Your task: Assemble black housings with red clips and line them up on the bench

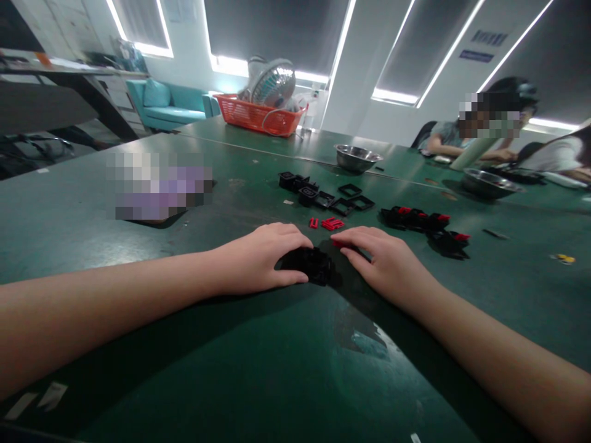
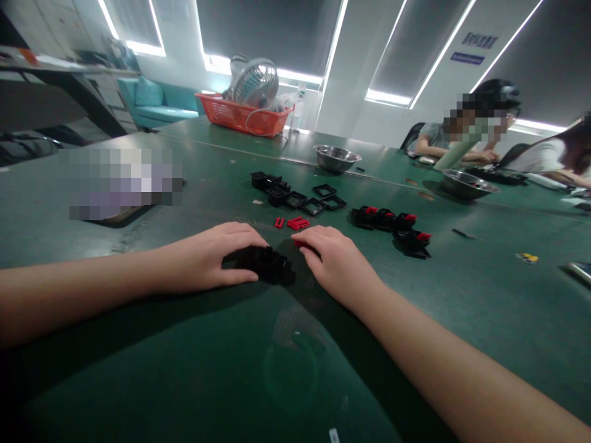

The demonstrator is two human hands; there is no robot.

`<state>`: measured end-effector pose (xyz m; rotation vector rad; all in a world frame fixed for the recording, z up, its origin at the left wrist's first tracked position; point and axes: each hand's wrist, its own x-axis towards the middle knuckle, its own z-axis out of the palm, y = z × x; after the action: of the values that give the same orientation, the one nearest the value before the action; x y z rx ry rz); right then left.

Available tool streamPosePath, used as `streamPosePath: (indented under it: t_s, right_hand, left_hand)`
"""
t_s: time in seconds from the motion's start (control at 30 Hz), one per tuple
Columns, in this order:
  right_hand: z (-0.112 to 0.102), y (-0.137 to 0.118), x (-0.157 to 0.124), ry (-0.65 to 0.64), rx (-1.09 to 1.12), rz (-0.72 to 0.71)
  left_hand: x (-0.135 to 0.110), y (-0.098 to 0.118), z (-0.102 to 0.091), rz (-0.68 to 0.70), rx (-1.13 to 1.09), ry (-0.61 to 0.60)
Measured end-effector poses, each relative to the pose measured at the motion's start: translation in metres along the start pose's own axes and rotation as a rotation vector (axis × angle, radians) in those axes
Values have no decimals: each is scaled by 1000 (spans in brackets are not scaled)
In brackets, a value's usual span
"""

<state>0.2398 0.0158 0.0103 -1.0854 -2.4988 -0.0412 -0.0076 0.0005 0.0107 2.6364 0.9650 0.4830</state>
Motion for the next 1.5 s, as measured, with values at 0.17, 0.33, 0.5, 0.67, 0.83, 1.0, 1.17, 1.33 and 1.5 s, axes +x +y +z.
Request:
streamPosePath:
  t_s: [0.17,0.33,0.5,0.67,0.83,1.0,1.17,1.33,1.5]
  right_hand:
    - [0,0,-1,-1,-19,1]
    - [-1,-1,-1,18,-3,7]
    - [0,-3,-1,23,11,5]
    - [1,-4,-1,48,38,-17]
    - [-1,-7,-1,69,124,30]
    - [-3,-7,-1,73,265,77]
    - [-2,-7,-3,56,462,105]
    - [-2,-7,-3,8,493,112]
    - [-4,-7,-2,-11,406,57]
  left_hand:
    - [0,0,0,-15,17,8]
    - [1,-1,0,-44,31,8]
    - [0,0,0,-54,29,1]
    - [0,2,-2,-65,29,-11]
    - [0,2,-2,-69,17,-10]
    - [1,1,-2,-56,-8,-12]
    - [0,0,-2,-17,-42,41]
    - [-1,-1,-2,35,-58,85]
    - [-1,-2,0,73,-57,117]
